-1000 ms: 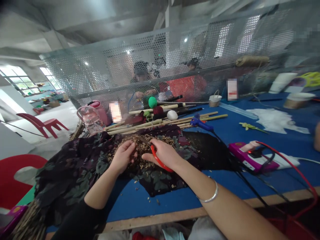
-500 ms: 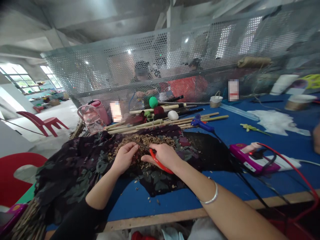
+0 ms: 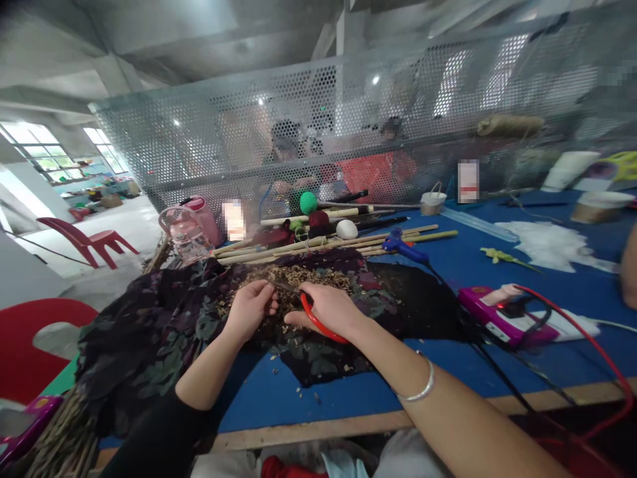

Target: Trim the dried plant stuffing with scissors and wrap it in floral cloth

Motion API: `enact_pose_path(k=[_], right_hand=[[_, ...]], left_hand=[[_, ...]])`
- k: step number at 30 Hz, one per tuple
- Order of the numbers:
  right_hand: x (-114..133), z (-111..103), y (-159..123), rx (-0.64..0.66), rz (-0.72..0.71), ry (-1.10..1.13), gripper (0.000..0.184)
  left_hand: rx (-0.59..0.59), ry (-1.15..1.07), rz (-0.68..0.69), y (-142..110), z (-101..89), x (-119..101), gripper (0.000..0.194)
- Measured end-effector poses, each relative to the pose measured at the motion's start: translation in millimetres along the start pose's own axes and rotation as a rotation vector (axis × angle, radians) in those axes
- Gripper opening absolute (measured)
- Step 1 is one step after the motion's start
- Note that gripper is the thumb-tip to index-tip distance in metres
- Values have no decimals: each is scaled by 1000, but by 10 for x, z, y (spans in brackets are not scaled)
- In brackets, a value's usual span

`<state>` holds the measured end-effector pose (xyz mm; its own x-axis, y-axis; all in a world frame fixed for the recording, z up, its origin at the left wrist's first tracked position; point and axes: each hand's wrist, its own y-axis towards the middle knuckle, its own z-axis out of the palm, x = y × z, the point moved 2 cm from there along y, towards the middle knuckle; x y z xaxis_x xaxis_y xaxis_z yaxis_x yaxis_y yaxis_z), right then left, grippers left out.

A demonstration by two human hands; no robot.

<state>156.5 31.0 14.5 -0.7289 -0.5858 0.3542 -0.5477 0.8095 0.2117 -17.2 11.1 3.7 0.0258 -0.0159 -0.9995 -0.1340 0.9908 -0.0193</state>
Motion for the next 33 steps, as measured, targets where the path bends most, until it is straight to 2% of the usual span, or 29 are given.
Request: enact_pose_path(k=[8,13,19,22,29,33], right_hand=[[-32,38,17,-5,58,-15,53],[-68,61,34,11,44,30,50],[-22,2,17,0,56,16,50],[15,-21,4,-6,32,4,57],[-19,46,21,-1,-3,-7,61],[-24,36,18,-6,12,-18,61]], left_hand=[[38,8,-8,18,7,39,19],[31,-99,-75,8,10,16,15],[-42,-331,-226,30,-29,43,6],[-61,-446,-243,39,-36,35,4],[11,-420,-194,9,8,10,7],[-10,-366,-99,6,15,23,31]])
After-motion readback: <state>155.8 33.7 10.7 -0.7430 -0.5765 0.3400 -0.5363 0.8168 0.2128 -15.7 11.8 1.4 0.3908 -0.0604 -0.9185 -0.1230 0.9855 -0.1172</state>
